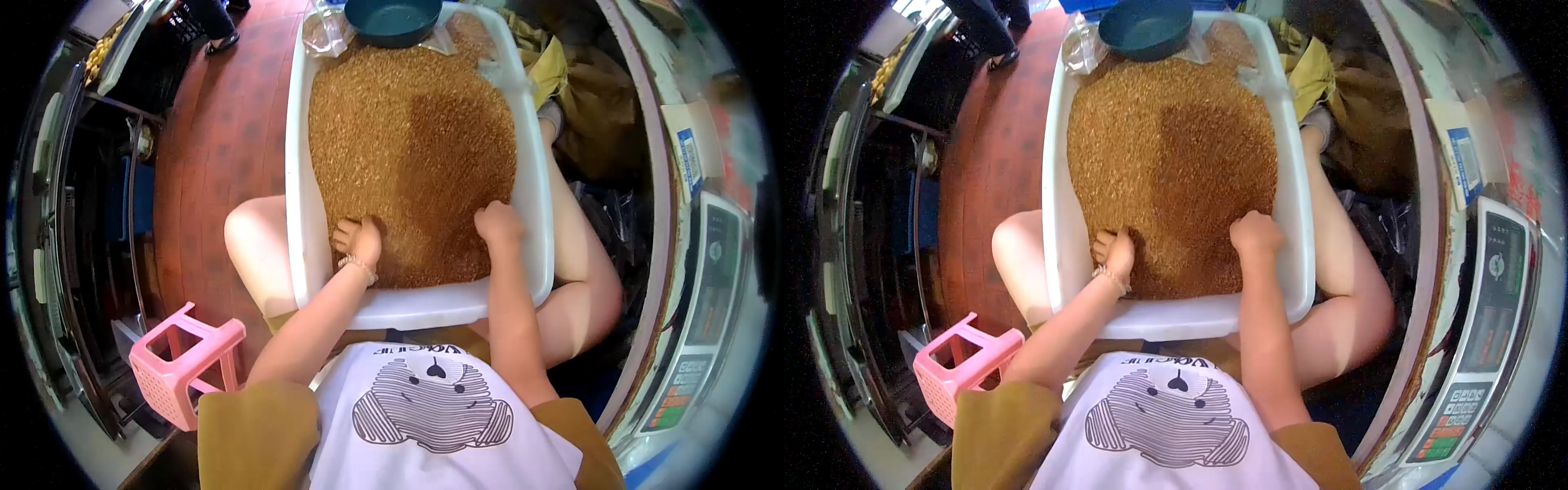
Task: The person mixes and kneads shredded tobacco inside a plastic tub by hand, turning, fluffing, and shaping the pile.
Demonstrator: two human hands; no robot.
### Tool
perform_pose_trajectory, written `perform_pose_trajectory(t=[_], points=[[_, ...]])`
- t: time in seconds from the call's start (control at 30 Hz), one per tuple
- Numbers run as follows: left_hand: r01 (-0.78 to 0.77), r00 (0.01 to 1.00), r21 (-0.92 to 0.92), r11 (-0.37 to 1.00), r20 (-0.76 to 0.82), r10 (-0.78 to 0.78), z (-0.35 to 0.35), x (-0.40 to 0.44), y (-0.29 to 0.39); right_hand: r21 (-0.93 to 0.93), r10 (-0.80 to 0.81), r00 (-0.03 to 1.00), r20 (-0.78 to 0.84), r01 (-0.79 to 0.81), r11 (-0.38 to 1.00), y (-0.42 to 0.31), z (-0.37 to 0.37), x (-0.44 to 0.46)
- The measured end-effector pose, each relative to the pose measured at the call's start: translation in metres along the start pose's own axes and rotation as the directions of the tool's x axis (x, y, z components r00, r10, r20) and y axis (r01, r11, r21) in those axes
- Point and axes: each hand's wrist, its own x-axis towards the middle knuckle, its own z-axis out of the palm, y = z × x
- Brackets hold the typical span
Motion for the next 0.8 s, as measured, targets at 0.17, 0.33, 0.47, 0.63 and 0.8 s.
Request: perform_pose_trajectory(t=[0.17,0.33,0.47,0.63,0.8], points=[[0.023,1.000,0.023,0.999,-0.013,-0.023,0.002,0.004,0.003,-0.054,-0.058,0.965,0.256,0.075,0.996,-0.001,0.021,0.026],[0.039,0.999,0.000,0.999,-0.022,-0.039,0.005,0.006,0.005,0.176,-0.178,0.843,0.508,0.101,0.979,-0.015,0.024,0.020],[0.047,0.998,0.006,0.999,-0.038,-0.047,0.006,0.007,0.007,0.306,-0.205,0.815,0.542,0.036,0.951,-0.020,0.034,0.021],[-0.062,0.998,-0.338,0.939,-0.026,0.056,-0.001,0.003,0.000,0.605,-0.314,0.815,0.487,-0.056,0.795,-0.025,0.049,0.018],[0.187,0.981,-0.656,0.731,0.156,-0.111,0.001,0.019,-0.007,0.686,-0.314,0.785,0.533,-0.184,0.704,-0.035,0.044,0.005]])
